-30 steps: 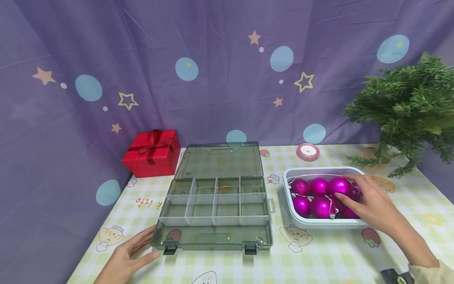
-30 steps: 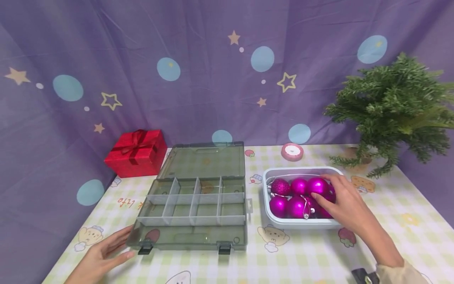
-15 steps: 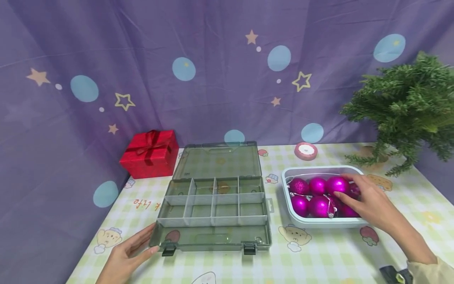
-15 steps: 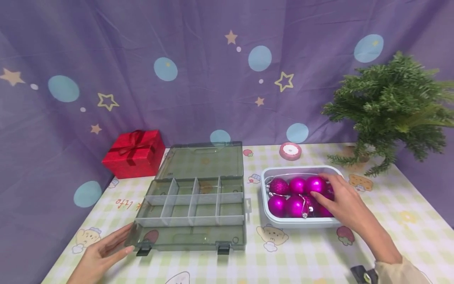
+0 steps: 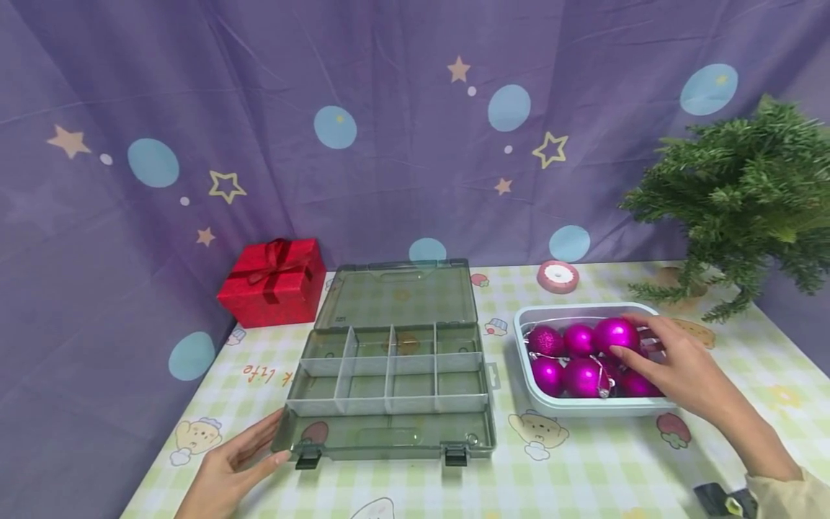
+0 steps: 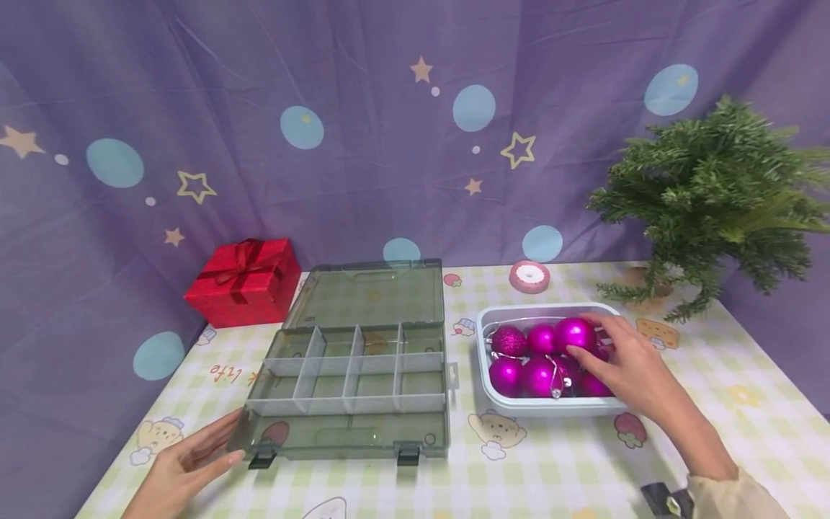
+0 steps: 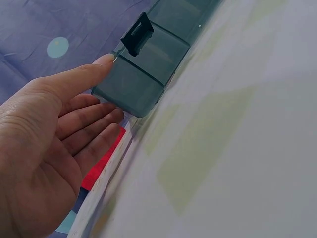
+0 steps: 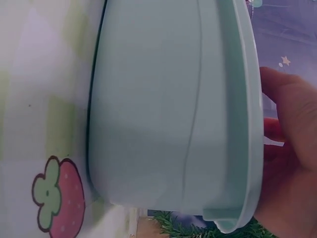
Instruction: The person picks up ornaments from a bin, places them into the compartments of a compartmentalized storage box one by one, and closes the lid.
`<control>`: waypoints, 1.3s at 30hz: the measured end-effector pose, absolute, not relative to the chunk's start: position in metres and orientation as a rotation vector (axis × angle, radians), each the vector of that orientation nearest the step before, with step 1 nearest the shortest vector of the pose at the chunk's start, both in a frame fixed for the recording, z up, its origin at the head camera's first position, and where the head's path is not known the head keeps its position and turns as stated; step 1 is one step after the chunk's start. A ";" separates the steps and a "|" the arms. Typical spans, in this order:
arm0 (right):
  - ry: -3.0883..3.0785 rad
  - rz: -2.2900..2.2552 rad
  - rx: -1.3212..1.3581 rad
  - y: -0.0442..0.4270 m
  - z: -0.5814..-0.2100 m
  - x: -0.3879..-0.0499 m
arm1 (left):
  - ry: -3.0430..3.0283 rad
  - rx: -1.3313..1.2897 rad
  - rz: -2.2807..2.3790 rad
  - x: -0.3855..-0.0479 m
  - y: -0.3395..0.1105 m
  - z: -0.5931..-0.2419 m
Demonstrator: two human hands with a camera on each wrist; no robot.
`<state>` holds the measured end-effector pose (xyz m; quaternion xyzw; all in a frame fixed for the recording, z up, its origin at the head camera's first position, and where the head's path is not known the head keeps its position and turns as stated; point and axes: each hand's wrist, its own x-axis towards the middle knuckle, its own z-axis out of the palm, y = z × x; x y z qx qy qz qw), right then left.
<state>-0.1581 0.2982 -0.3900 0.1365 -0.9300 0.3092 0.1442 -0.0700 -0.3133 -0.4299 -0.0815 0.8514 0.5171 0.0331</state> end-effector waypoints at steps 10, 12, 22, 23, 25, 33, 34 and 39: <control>-2.562 0.847 0.442 0.294 -0.382 -0.160 | 2.599 -0.260 1.607 -0.070 -0.313 -0.430; -2.552 0.825 0.449 0.292 -0.380 -0.160 | 2.603 -0.254 1.610 -0.070 -0.313 -0.430; -2.545 0.822 0.518 0.276 -0.369 -0.163 | 2.612 -0.245 1.622 -0.069 -0.314 -0.430; -2.538 0.819 0.530 0.274 -0.368 -0.164 | 2.611 -0.244 1.624 -0.069 -0.313 -0.429; -2.527 0.824 0.552 0.269 -0.366 -0.166 | 2.610 -0.244 1.627 -0.069 -0.313 -0.429; -2.505 0.841 0.621 0.252 -0.359 -0.173 | 2.608 -0.266 1.599 -0.070 -0.312 -0.429; -2.496 0.846 0.636 0.250 -0.358 -0.175 | 2.612 -0.265 1.597 -0.070 -0.312 -0.429; -2.468 0.848 0.692 0.235 -0.354 -0.182 | 2.628 -0.257 1.596 -0.069 -0.313 -0.430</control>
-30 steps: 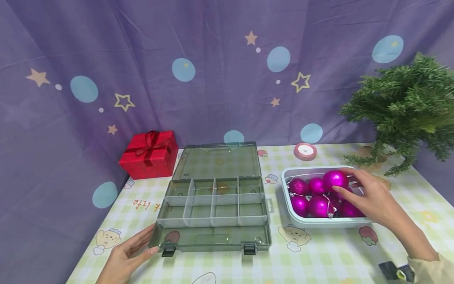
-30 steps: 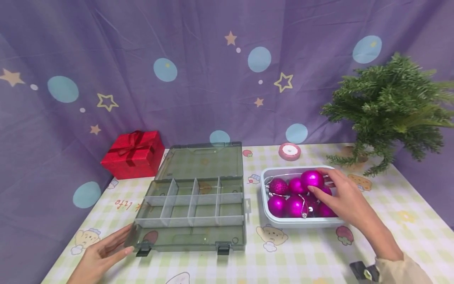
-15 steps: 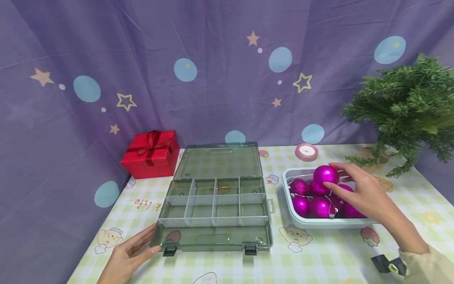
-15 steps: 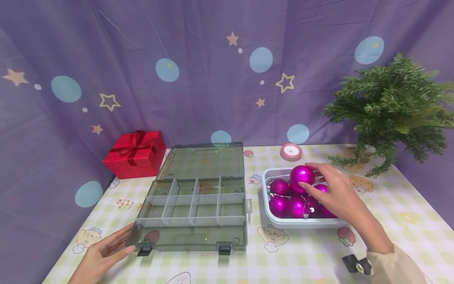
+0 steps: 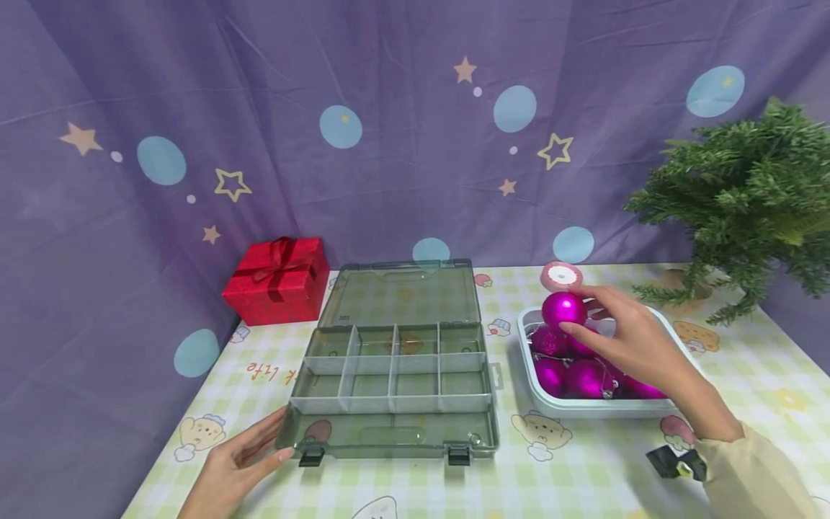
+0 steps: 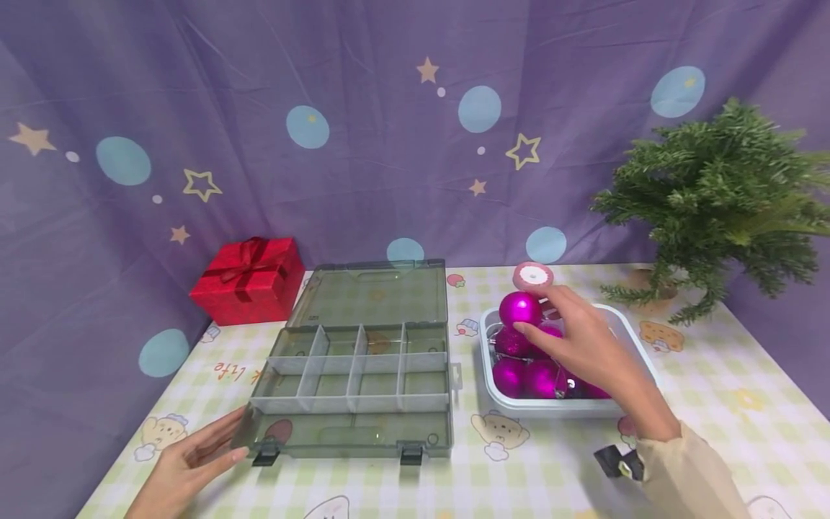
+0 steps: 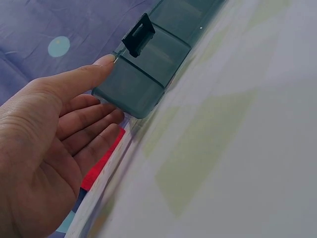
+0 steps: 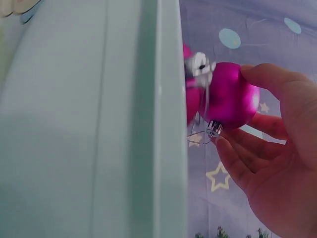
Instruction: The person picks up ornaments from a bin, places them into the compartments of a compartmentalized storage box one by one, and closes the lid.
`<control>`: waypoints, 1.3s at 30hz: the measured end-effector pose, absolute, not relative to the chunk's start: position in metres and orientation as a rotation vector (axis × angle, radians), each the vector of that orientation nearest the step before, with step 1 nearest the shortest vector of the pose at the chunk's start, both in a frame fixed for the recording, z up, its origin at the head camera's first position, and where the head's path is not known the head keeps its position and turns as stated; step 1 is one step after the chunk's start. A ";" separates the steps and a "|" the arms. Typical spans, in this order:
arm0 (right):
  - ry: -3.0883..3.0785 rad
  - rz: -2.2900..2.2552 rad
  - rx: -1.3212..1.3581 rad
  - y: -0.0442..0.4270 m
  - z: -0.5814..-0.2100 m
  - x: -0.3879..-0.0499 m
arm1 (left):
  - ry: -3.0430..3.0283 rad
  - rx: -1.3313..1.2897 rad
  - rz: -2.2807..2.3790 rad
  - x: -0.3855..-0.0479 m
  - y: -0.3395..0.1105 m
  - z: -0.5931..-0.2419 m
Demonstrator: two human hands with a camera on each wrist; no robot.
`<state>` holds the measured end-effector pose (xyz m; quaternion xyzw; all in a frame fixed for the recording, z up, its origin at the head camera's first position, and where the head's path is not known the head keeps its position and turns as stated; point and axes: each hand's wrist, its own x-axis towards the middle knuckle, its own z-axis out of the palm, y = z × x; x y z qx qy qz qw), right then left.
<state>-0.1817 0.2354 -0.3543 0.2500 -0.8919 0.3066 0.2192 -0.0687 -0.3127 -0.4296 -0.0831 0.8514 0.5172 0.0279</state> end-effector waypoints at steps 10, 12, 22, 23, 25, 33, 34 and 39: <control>-2.432 1.034 0.827 0.205 -0.354 -0.200 | 2.622 -0.256 1.596 -0.070 -0.315 -0.432; -2.432 1.056 0.846 0.199 -0.355 -0.204 | 2.623 -0.254 1.595 -0.070 -0.315 -0.432; -2.558 1.084 0.896 0.165 -0.358 -0.218 | 2.622 -0.242 1.631 -0.069 -0.314 -0.432; -2.569 1.081 0.905 0.162 -0.358 -0.218 | 2.621 -0.241 1.635 -0.069 -0.314 -0.432; -2.583 1.074 0.926 0.155 -0.358 -0.219 | 2.620 -0.238 1.638 -0.069 -0.315 -0.433; -2.578 1.047 0.998 0.134 -0.361 -0.226 | 2.625 -0.234 1.644 -0.069 -0.316 -0.434; -2.578 1.043 1.006 0.132 -0.362 -0.227 | 2.625 -0.232 1.645 -0.069 -0.316 -0.434; -2.625 0.990 1.029 0.124 -0.366 -0.229 | 2.617 -0.243 1.645 -0.069 -0.315 -0.435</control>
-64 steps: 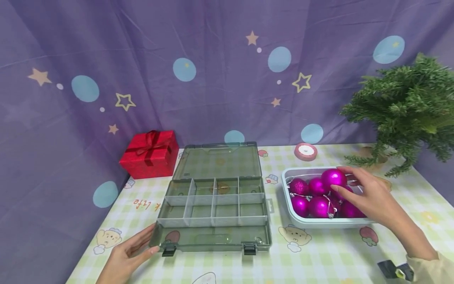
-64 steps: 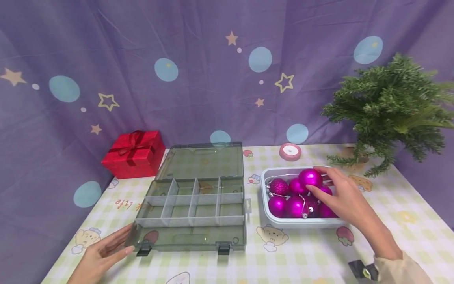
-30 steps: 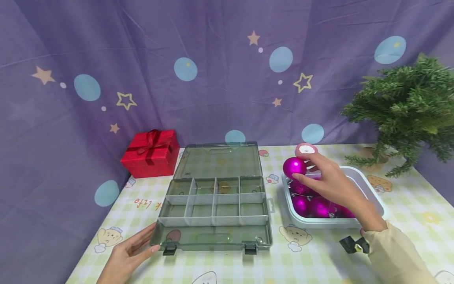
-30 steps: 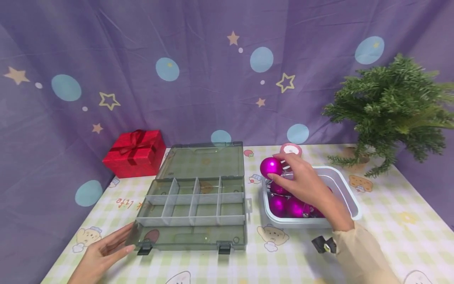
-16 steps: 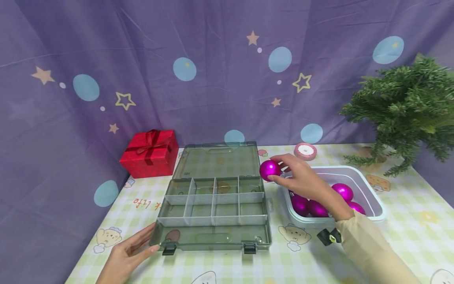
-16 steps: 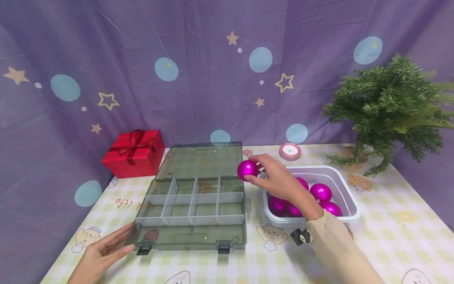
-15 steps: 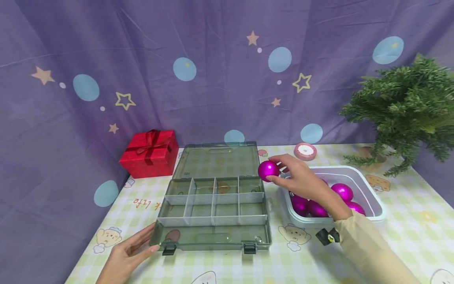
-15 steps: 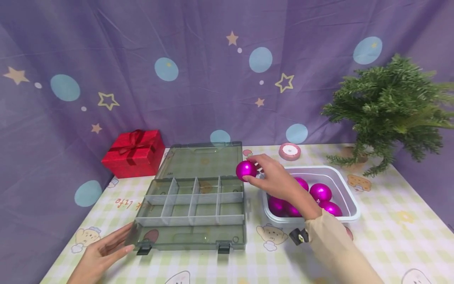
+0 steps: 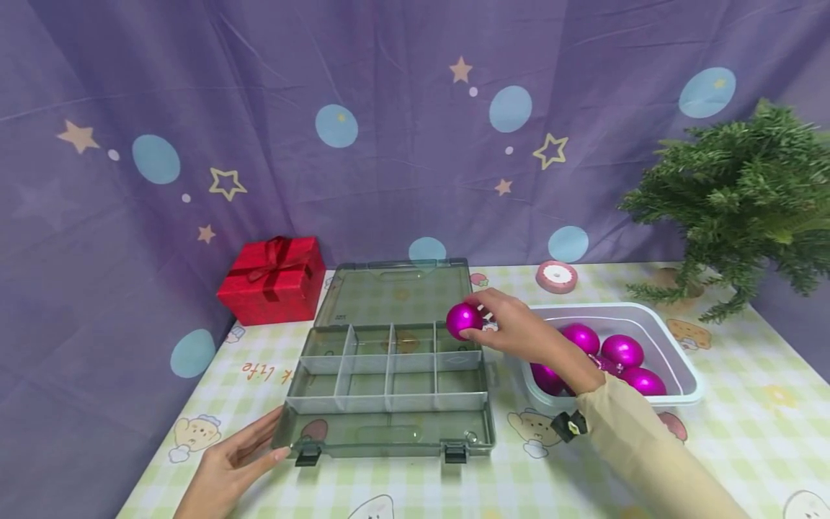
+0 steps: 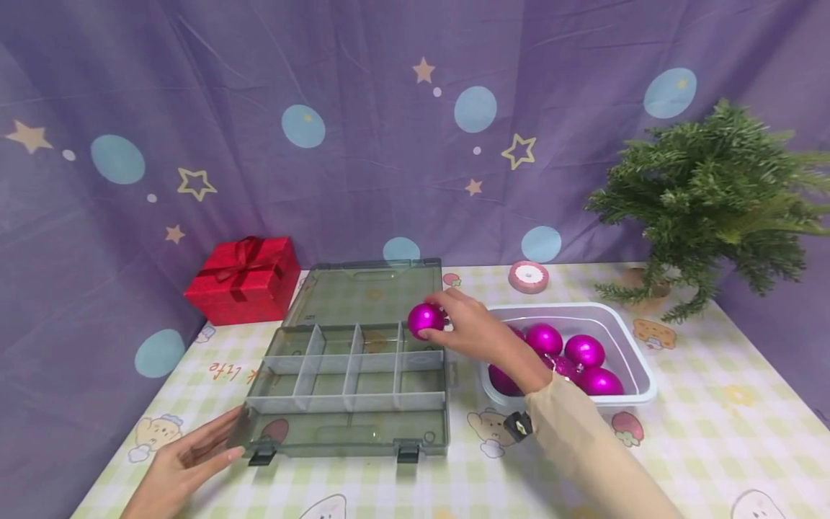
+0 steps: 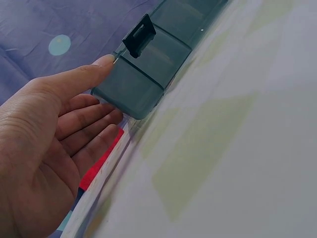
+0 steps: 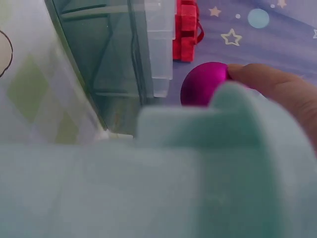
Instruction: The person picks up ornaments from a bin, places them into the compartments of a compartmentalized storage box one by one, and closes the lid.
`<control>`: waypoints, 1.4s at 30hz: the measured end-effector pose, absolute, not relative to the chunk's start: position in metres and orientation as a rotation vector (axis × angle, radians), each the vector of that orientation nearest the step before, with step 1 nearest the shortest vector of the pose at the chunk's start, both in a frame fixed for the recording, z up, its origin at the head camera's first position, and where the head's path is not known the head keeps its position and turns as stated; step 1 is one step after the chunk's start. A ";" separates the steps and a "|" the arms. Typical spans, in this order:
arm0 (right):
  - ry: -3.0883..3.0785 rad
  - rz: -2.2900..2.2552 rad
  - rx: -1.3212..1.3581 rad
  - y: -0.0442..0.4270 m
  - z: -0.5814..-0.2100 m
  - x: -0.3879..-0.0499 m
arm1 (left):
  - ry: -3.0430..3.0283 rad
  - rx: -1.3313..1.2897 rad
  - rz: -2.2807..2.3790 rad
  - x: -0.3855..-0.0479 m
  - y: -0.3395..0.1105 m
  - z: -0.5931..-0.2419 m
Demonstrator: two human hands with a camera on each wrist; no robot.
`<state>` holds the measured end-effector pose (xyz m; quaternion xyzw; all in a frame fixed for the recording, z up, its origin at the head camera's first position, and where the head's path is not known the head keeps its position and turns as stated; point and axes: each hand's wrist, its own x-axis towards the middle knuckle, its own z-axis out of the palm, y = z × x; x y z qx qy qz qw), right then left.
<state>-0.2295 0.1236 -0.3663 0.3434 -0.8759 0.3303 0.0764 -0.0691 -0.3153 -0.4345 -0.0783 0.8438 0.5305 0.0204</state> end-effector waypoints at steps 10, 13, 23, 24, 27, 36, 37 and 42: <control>-2.692 0.868 1.035 0.110 -0.369 -0.229 | 2.620 -0.223 1.650 -0.069 -0.315 -0.434; -2.711 0.856 1.035 0.108 -0.370 -0.229 | 2.607 -0.239 1.651 -0.069 -0.314 -0.433; -2.690 0.879 0.993 0.125 -0.361 -0.226 | 2.590 -0.266 1.653 -0.069 -0.314 -0.434; -2.678 0.885 0.978 0.129 -0.360 -0.226 | 2.590 -0.265 1.653 -0.069 -0.314 -0.434; -2.656 0.903 0.929 0.142 -0.358 -0.225 | 2.589 -0.264 1.661 -0.070 -0.314 -0.434; -2.633 0.965 0.804 0.186 -0.356 -0.218 | 2.597 -0.263 1.649 -0.070 -0.314 -0.434; -2.625 0.973 0.794 0.191 -0.356 -0.217 | 2.596 -0.265 1.648 -0.070 -0.314 -0.434; -2.602 1.013 0.749 0.211 -0.357 -0.211 | 2.593 -0.268 1.649 -0.070 -0.314 -0.433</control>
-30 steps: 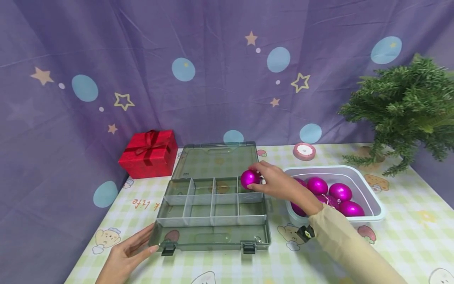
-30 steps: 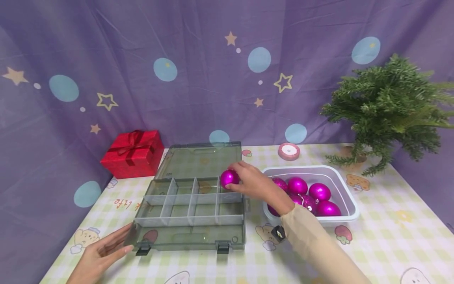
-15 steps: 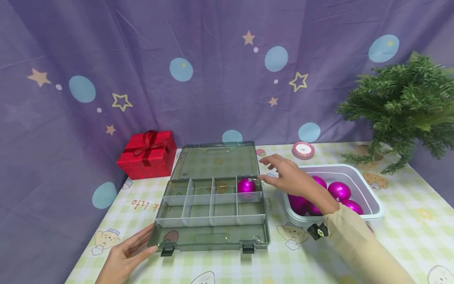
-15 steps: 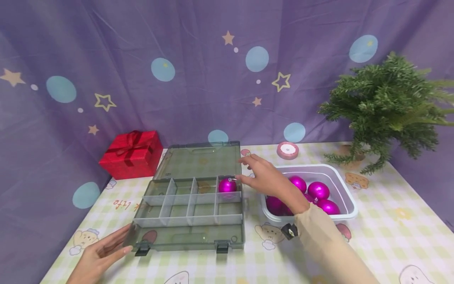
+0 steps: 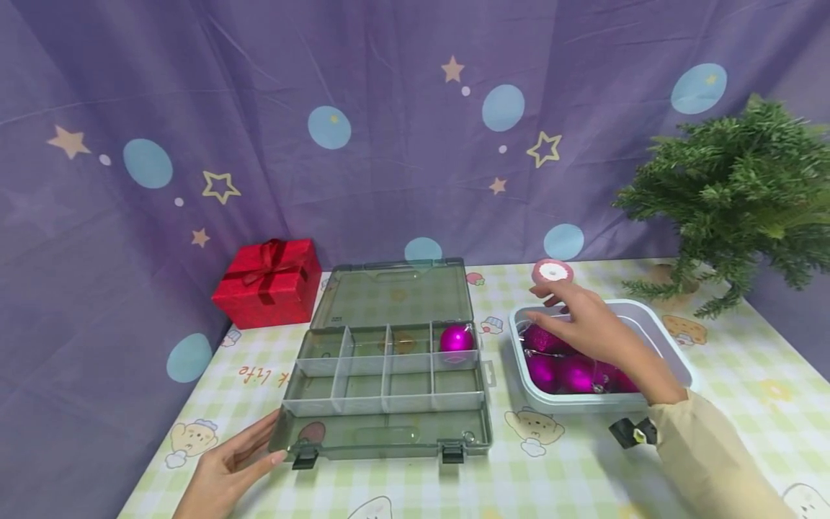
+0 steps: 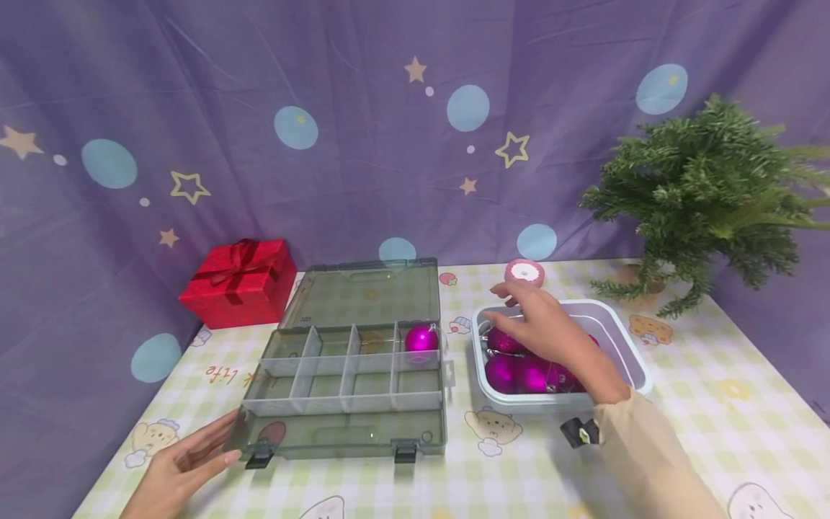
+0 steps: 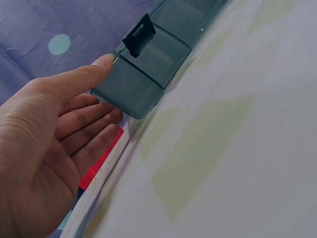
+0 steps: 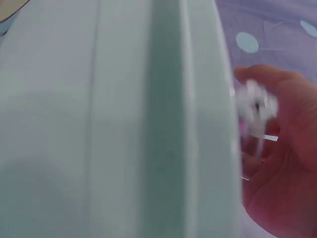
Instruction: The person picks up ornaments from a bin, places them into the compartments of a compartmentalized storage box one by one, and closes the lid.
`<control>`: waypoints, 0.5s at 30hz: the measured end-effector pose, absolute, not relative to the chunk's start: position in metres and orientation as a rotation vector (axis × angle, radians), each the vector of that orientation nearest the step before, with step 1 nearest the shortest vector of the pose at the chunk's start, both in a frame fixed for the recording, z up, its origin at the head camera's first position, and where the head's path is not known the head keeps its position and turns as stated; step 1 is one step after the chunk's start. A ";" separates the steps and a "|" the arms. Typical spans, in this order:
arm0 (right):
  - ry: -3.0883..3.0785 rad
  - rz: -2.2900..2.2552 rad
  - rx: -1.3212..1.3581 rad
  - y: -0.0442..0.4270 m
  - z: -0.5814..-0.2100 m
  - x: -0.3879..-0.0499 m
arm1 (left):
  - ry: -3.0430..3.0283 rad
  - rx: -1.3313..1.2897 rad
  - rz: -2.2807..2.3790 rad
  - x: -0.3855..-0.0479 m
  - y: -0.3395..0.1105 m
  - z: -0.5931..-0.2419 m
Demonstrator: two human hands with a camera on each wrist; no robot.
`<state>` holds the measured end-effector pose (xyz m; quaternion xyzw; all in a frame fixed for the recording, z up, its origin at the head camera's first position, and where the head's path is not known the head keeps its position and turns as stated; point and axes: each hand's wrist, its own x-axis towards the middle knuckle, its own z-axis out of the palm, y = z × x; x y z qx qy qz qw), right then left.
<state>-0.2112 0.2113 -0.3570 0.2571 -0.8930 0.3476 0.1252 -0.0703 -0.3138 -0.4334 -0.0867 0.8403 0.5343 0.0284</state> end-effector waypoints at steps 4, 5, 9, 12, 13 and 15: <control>-2.606 1.014 0.731 0.225 -0.360 -0.207 | 2.598 -0.260 1.649 -0.070 -0.314 -0.433; -2.617 1.011 0.719 0.228 -0.361 -0.206 | 2.598 -0.260 1.650 -0.070 -0.314 -0.433; -2.664 0.980 0.654 0.240 -0.361 -0.201 | 2.601 -0.259 1.647 -0.070 -0.315 -0.434; -2.675 0.964 0.626 0.248 -0.362 -0.198 | 2.601 -0.267 1.642 -0.071 -0.315 -0.435; -2.676 0.963 0.622 0.250 -0.363 -0.197 | 2.600 -0.270 1.643 -0.071 -0.315 -0.435; -2.684 0.965 0.607 0.255 -0.365 -0.194 | 2.595 -0.276 1.642 -0.071 -0.315 -0.435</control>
